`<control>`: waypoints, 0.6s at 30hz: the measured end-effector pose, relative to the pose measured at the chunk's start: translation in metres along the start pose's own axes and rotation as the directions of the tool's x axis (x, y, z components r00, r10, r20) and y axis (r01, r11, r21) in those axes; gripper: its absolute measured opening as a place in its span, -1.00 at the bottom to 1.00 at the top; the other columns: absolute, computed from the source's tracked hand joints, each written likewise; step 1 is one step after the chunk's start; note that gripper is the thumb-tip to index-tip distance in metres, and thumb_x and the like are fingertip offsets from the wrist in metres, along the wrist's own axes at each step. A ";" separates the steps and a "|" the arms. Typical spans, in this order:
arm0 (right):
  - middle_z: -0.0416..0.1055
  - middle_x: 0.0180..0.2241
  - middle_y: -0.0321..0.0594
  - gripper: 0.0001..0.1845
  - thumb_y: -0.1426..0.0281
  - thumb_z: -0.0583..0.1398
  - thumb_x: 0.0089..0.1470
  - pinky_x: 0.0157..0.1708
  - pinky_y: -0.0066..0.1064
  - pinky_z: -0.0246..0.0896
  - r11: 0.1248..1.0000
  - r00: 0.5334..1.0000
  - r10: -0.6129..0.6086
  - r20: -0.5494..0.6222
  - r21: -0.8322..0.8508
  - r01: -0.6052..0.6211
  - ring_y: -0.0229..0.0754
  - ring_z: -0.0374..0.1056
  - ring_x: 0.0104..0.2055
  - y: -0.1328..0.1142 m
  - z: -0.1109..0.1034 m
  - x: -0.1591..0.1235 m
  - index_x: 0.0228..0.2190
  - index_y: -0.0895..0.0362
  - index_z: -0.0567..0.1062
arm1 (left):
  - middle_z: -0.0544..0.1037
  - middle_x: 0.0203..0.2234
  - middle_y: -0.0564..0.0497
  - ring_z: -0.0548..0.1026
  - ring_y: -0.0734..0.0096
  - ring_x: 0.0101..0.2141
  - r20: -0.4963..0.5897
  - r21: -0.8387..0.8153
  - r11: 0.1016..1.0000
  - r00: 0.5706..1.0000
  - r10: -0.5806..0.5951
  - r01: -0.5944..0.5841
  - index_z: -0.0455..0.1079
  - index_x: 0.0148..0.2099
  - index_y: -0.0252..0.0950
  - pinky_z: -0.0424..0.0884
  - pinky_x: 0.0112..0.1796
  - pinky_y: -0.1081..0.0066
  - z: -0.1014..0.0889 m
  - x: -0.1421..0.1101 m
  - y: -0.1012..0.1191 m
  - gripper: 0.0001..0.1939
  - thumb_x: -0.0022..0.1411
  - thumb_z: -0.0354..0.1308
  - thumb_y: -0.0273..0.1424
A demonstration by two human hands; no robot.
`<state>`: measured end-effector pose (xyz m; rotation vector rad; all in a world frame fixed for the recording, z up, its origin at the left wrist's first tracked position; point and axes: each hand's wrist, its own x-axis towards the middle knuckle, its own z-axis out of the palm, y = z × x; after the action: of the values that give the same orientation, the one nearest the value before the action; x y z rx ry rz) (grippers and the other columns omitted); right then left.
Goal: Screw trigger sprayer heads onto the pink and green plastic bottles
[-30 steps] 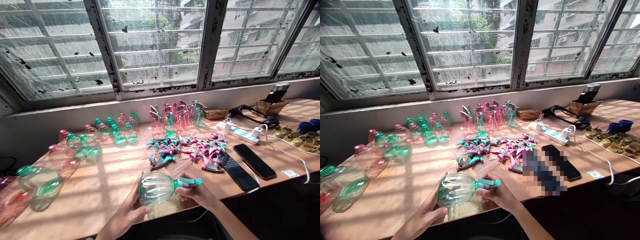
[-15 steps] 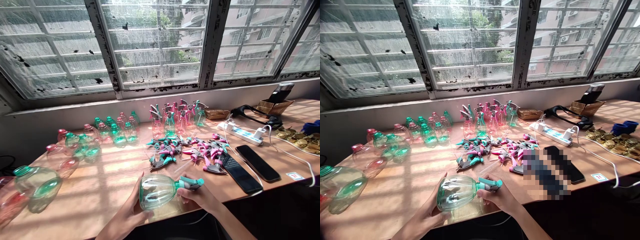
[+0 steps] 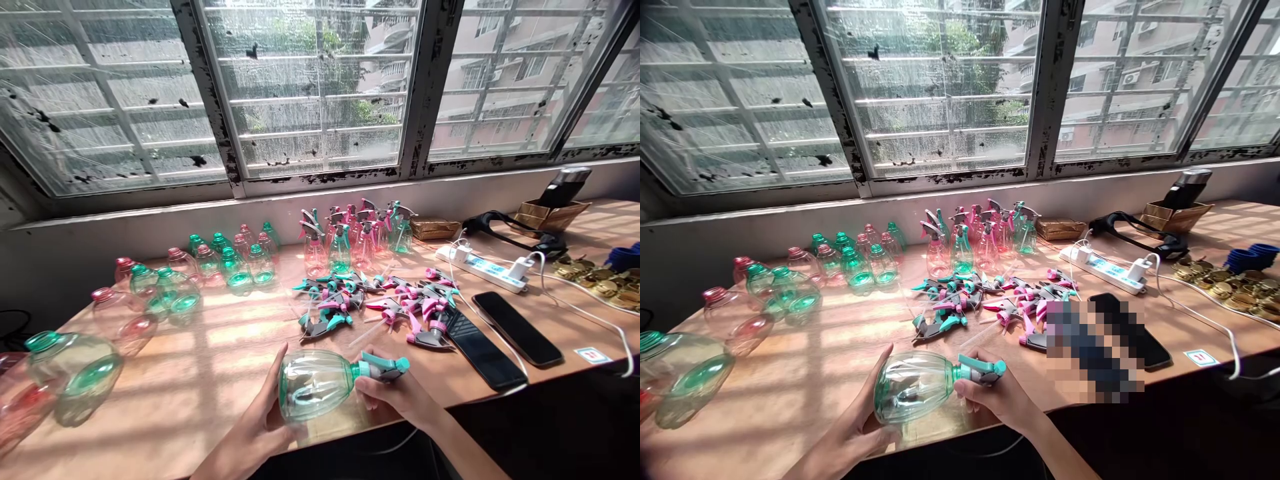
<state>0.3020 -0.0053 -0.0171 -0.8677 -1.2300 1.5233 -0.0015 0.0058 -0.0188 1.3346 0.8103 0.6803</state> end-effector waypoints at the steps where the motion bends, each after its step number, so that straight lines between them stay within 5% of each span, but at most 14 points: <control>1: 0.42 -0.58 -0.39 -0.46 -0.04 0.49 0.00 -0.46 -0.33 0.27 1.000 1.000 0.000 -0.003 0.000 0.000 -0.24 0.27 -0.55 0.002 -0.001 0.000 -0.37 0.05 0.39 | -0.14 0.61 0.09 -0.14 -0.17 0.54 0.006 -0.006 1.000 1.000 0.003 -0.003 -0.32 0.59 0.16 -0.19 0.47 -0.12 -0.001 -0.001 -0.001 0.15 0.29 0.44 -0.14; 6: 0.43 -0.55 -0.39 -0.47 -0.05 0.46 0.06 -0.45 -0.37 0.28 0.999 0.999 -0.030 -0.014 -0.025 0.030 -0.26 0.29 -0.52 0.009 -0.004 0.001 -0.41 0.06 0.38 | -0.07 0.60 0.11 -0.11 -0.06 0.55 0.007 -0.003 1.000 1.000 -0.012 0.012 -0.18 0.58 0.17 -0.23 0.49 -0.04 -0.001 -0.001 -0.001 0.01 0.34 0.38 -0.08; 15: 0.42 -0.55 -0.41 -0.51 -0.03 0.41 0.14 -0.44 -0.38 0.27 0.998 0.998 -0.058 0.021 -0.035 0.059 -0.27 0.30 -0.51 0.008 -0.005 0.002 -0.40 0.07 0.38 | -0.12 0.61 0.09 0.02 -0.08 0.52 0.011 0.020 0.999 0.999 -0.032 0.032 -0.40 0.58 0.22 -0.01 0.46 0.02 0.002 0.000 0.006 0.15 0.32 0.41 -0.09; 18: 0.41 -0.54 -0.43 -0.52 -0.01 0.42 0.14 -0.42 -0.37 0.26 0.997 0.998 -0.063 0.024 -0.047 0.064 -0.28 0.29 -0.51 0.011 -0.007 0.002 -0.38 0.06 0.38 | -0.14 0.61 0.11 -0.11 -0.05 0.55 0.013 0.029 0.999 1.000 -0.022 0.021 -0.33 0.59 0.15 -0.05 0.48 0.07 -0.001 0.000 0.001 0.12 0.31 0.40 -0.08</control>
<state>0.3050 -0.0023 -0.0295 -0.8371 -1.3032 1.4620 -0.0027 0.0063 -0.0177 1.3532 0.8256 0.6445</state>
